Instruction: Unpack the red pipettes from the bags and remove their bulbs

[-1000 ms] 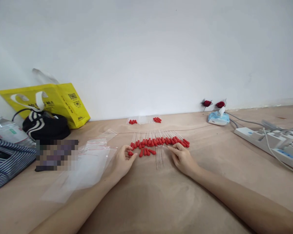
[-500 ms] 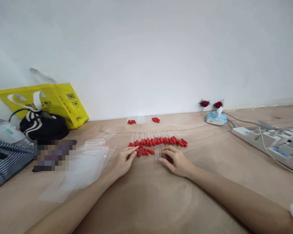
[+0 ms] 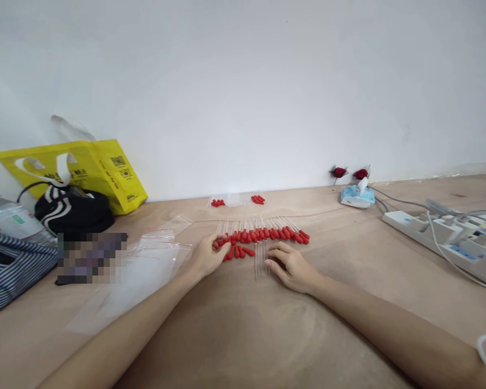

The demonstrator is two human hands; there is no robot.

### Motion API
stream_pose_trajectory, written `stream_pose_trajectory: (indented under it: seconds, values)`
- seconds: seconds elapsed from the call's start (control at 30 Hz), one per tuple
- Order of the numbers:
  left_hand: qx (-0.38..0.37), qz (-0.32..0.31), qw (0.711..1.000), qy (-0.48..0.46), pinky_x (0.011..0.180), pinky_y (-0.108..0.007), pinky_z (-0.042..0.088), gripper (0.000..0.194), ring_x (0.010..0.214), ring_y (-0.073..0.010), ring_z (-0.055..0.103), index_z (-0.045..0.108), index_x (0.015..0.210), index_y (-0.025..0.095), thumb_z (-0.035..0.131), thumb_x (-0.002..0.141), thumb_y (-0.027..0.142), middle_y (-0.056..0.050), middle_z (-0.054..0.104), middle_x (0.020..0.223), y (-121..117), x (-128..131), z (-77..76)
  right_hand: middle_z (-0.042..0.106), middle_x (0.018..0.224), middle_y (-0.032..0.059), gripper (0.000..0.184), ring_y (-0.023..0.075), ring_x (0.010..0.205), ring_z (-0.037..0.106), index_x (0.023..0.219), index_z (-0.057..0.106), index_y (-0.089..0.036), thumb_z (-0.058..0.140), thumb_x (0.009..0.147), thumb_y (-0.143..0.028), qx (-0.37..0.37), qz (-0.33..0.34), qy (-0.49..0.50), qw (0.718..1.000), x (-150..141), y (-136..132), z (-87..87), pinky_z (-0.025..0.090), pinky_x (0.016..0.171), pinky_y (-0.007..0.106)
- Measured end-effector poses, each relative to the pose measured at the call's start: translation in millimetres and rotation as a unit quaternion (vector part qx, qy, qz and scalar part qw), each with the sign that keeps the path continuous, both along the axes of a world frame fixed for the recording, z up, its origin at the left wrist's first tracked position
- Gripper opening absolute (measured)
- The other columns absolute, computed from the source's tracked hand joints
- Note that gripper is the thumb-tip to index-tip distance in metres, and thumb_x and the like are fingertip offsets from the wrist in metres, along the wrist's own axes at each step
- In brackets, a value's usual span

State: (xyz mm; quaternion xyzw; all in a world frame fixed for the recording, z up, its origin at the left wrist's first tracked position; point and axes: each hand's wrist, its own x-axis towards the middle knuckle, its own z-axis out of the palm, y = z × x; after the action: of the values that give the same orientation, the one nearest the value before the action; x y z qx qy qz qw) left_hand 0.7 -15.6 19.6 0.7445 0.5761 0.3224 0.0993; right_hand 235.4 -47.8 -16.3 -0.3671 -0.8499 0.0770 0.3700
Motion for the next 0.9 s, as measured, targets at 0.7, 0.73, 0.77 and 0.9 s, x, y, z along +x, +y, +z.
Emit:
stream_pose_trajectory:
  seconds: [0.7,0.73,0.77,0.9]
  values:
    - [0.062,-0.143,0.988,0.000,0.055,-0.022,0.044,0.013,0.060,-0.0122,0.054,0.055,0.078,0.017,0.047,0.079,0.027,0.000,0.059,0.068,-44.6,0.9,-2.3,0.034,0.128,0.0151,0.058,0.0274,0.112,0.040,0.127,0.036,-0.020,0.053,0.075,-0.038,0.155,-0.091,0.005,0.984,2.0,-3.7,3.5,0.038,0.088,0.045]
    - [0.066,-0.157,0.985,0.015,0.054,-0.023,0.044,0.012,0.059,-0.0121,0.053,0.055,0.077,0.018,0.047,0.080,0.026,-0.001,0.059,0.068,-47.4,1.7,-3.4,0.036,0.128,0.0137,0.056,0.0276,0.114,0.038,0.126,0.039,-0.022,0.054,0.075,-0.040,0.162,-0.074,-0.025,0.984,1.0,-5.5,5.3,0.035,0.090,0.047]
    - [0.070,-0.173,0.982,0.026,0.055,-0.023,0.043,0.012,0.059,-0.0121,0.053,0.055,0.077,0.018,0.047,0.080,0.026,-0.001,0.059,0.068,-49.0,2.6,-4.4,0.040,0.126,0.0119,0.052,0.0272,0.115,0.038,0.123,0.043,-0.024,0.054,0.075,-0.041,0.165,-0.058,-0.052,0.983,-0.3,-7.2,6.9,0.032,0.092,0.048]
    - [0.093,-0.230,0.968,0.033,0.060,-0.024,0.045,0.013,0.065,-0.0129,0.055,0.055,0.078,0.017,0.045,0.082,0.024,-0.002,0.059,0.071,-48.8,5.4,-6.2,0.053,0.116,0.0055,0.028,0.0227,0.110,0.042,0.105,0.058,-0.029,0.052,0.079,-0.037,0.156,-0.039,-0.090,0.983,-6.0,-10.7,8.7,0.025,0.095,0.050]
